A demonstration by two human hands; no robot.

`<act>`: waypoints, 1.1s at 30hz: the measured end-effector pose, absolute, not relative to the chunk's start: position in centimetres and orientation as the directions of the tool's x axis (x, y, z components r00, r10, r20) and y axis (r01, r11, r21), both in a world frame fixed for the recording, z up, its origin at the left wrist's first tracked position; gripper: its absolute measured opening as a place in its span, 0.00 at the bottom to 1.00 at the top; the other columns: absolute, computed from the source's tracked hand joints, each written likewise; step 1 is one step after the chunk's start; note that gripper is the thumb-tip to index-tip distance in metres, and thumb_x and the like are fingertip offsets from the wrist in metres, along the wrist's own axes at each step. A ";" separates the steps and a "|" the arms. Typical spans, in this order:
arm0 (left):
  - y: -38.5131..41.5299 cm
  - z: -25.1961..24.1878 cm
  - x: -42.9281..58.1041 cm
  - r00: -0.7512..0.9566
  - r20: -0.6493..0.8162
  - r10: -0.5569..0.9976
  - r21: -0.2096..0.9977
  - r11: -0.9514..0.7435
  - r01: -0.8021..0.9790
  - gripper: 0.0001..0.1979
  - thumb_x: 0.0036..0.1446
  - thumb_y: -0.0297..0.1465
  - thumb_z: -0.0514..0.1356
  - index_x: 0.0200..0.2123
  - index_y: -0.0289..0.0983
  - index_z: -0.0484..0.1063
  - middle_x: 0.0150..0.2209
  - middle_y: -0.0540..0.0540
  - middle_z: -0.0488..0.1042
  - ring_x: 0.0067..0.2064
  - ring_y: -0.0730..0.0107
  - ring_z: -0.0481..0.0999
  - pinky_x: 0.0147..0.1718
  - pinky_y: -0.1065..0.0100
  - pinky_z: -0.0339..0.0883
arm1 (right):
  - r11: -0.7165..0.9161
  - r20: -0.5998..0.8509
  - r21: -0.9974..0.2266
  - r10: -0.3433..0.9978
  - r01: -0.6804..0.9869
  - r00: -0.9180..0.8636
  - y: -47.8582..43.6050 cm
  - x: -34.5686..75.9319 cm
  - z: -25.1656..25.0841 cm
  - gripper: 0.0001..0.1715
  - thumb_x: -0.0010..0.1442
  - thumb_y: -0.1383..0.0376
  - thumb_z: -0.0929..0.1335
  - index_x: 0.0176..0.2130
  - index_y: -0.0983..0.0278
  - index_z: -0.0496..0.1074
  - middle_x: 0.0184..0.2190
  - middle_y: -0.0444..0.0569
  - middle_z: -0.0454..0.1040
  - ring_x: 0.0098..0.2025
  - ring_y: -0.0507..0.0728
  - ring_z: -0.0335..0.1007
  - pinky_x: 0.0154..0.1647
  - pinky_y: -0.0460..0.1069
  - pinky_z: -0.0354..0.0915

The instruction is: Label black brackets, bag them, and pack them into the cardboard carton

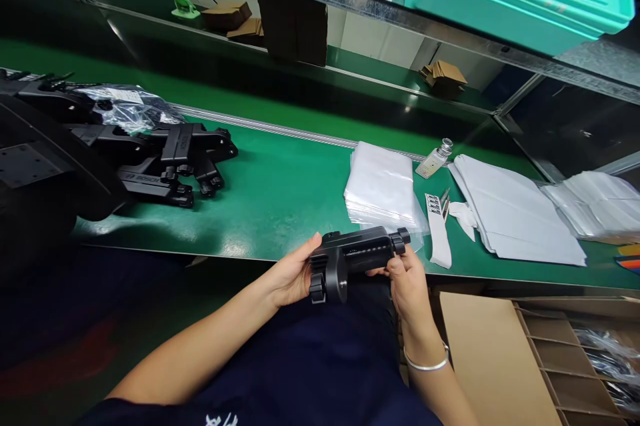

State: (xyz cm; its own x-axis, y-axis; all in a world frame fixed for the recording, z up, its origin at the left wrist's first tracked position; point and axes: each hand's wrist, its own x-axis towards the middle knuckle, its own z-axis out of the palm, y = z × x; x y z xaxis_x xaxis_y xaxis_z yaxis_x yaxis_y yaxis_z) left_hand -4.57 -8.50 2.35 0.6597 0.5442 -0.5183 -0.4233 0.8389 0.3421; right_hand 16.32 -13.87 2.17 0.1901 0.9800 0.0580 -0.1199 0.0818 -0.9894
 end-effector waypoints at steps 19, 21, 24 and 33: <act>-8.0 4.2 -5.2 0.608 -0.659 0.443 0.233 0.889 -0.395 0.28 0.71 0.39 0.44 0.31 0.27 0.76 0.19 0.44 0.76 0.17 0.70 0.75 0.20 0.73 0.72 | 0.092 0.076 -0.992 0.984 -0.088 0.163 -13.6 15.2 3.1 0.27 0.55 0.46 0.73 0.42 0.63 0.69 0.23 0.43 0.77 0.22 0.54 0.76 0.27 0.48 0.72; -7.9 4.0 -5.4 0.586 -0.654 0.478 0.270 0.871 -0.410 0.26 0.71 0.38 0.45 0.34 0.27 0.76 0.20 0.43 0.77 0.18 0.70 0.75 0.19 0.73 0.71 | 0.102 0.088 -0.990 0.987 -0.102 0.132 -13.3 15.3 2.7 0.26 0.56 0.47 0.73 0.43 0.63 0.69 0.25 0.44 0.77 0.24 0.55 0.76 0.28 0.48 0.72; -7.8 3.7 -5.5 0.564 -0.644 0.518 0.312 0.850 -0.425 0.21 0.70 0.37 0.49 0.41 0.28 0.76 0.25 0.42 0.79 0.20 0.70 0.77 0.20 0.73 0.71 | 0.117 0.105 -0.985 0.990 -0.130 0.095 -12.8 15.6 2.0 0.24 0.57 0.48 0.72 0.44 0.62 0.70 0.26 0.45 0.78 0.25 0.55 0.76 0.28 0.48 0.72; -7.2 3.7 -4.8 0.519 -0.693 0.501 0.284 0.851 -0.442 0.23 0.70 0.39 0.48 0.45 0.27 0.76 0.23 0.44 0.78 0.21 0.70 0.76 0.22 0.73 0.72 | 0.092 0.083 -0.987 0.994 -0.131 0.068 -11.6 16.4 1.7 0.25 0.56 0.46 0.72 0.42 0.62 0.70 0.26 0.46 0.78 0.23 0.56 0.75 0.25 0.51 0.73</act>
